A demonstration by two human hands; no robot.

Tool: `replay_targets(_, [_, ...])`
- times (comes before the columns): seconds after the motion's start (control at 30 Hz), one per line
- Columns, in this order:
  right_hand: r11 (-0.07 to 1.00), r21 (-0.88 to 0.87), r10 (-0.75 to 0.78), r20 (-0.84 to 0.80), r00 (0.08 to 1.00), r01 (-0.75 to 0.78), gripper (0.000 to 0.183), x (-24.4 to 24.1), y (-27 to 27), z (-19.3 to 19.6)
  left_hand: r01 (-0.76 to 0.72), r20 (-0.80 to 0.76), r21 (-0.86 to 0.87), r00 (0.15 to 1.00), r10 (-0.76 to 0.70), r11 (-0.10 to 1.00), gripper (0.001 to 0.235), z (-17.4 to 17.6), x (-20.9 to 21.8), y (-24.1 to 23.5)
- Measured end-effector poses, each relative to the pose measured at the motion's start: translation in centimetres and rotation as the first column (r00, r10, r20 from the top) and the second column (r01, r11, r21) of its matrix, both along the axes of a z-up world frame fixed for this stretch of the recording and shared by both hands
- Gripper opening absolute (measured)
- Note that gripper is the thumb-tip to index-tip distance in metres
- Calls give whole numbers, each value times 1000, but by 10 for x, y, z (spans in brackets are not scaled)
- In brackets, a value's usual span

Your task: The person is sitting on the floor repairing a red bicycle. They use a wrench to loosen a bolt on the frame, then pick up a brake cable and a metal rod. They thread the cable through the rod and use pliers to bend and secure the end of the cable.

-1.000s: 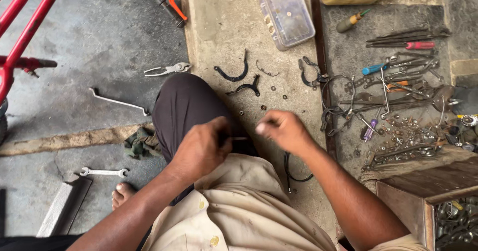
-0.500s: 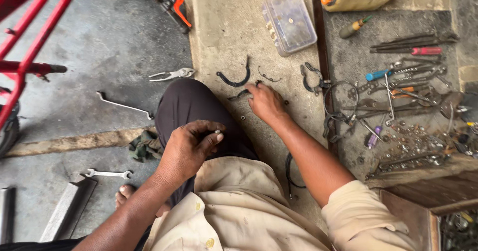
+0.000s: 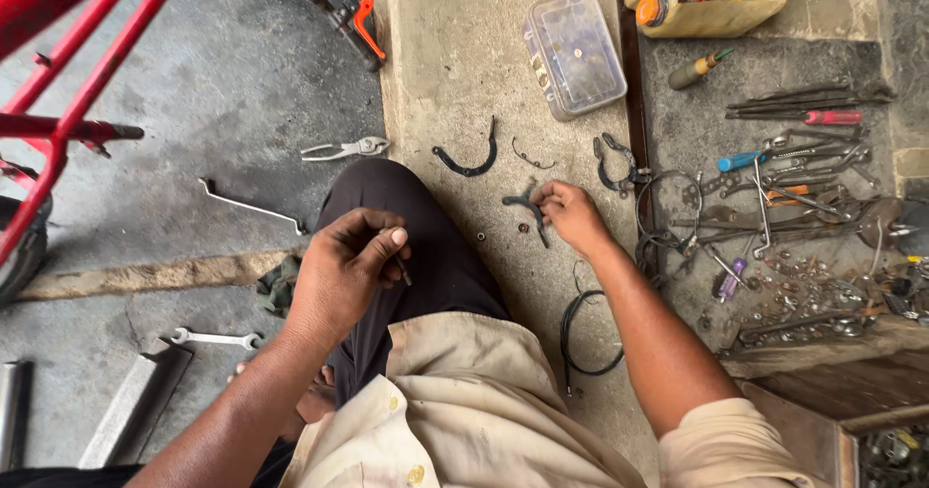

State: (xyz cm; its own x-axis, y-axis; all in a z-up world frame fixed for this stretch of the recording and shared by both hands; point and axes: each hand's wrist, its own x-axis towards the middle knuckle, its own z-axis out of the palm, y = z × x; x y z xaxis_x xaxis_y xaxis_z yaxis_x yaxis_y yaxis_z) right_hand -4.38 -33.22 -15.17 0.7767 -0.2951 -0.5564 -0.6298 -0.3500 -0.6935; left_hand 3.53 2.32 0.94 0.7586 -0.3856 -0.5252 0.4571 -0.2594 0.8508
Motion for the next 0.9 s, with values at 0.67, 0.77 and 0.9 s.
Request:
replay_targets(0.67, [515,-817,662,186,726,-260,30,62,69,23,72,22,51,997,-73,996,28,1,-12,7])
replay_targets(0.77, [406,-817,737,28,675,-410,21,77,79,21,91,-46,14,995,-90,996,25,7,-15,7])
replay_targets(0.9, [364,-799,694,-110,712,-479,19,92,83,25,56,-87,25,995,-54,998,25,4,-13,13])
